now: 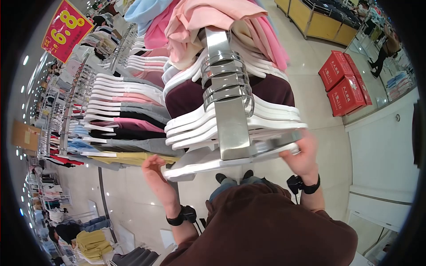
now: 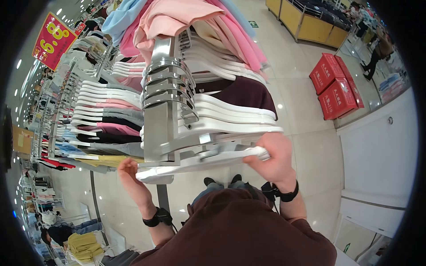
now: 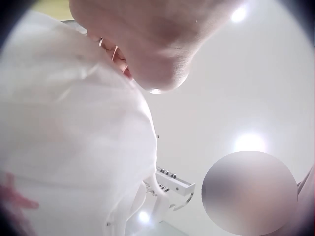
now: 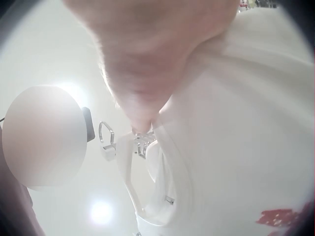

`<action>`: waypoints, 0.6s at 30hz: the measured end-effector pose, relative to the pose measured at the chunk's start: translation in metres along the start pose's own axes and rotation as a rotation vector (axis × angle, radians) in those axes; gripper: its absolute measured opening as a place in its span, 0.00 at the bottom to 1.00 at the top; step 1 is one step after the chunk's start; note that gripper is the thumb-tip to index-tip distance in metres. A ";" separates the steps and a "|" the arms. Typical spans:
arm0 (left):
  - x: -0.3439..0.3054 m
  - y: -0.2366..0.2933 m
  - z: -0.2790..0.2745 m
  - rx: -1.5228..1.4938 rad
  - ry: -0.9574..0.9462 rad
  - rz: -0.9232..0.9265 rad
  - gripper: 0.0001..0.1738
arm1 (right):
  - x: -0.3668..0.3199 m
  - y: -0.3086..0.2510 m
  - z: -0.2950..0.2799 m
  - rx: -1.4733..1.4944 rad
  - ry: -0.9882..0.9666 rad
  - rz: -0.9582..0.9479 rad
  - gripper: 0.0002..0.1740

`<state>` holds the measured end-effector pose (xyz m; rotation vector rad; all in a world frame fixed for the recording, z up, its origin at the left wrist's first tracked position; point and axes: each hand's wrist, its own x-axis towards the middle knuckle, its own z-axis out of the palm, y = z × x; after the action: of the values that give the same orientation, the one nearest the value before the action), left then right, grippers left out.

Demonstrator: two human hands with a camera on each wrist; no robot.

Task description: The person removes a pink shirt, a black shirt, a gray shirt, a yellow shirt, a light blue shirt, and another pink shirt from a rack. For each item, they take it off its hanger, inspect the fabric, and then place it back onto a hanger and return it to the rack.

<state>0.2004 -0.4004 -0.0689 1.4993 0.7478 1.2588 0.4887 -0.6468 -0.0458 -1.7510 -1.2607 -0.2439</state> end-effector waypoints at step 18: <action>0.059 0.062 0.095 0.849 -0.709 0.361 0.50 | -0.139 0.069 -0.133 -0.493 0.025 0.555 0.23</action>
<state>0.2985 -0.3952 0.0134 2.6655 0.5469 0.5321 0.5276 -0.8401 -0.0987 -2.4337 -0.6802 -0.2624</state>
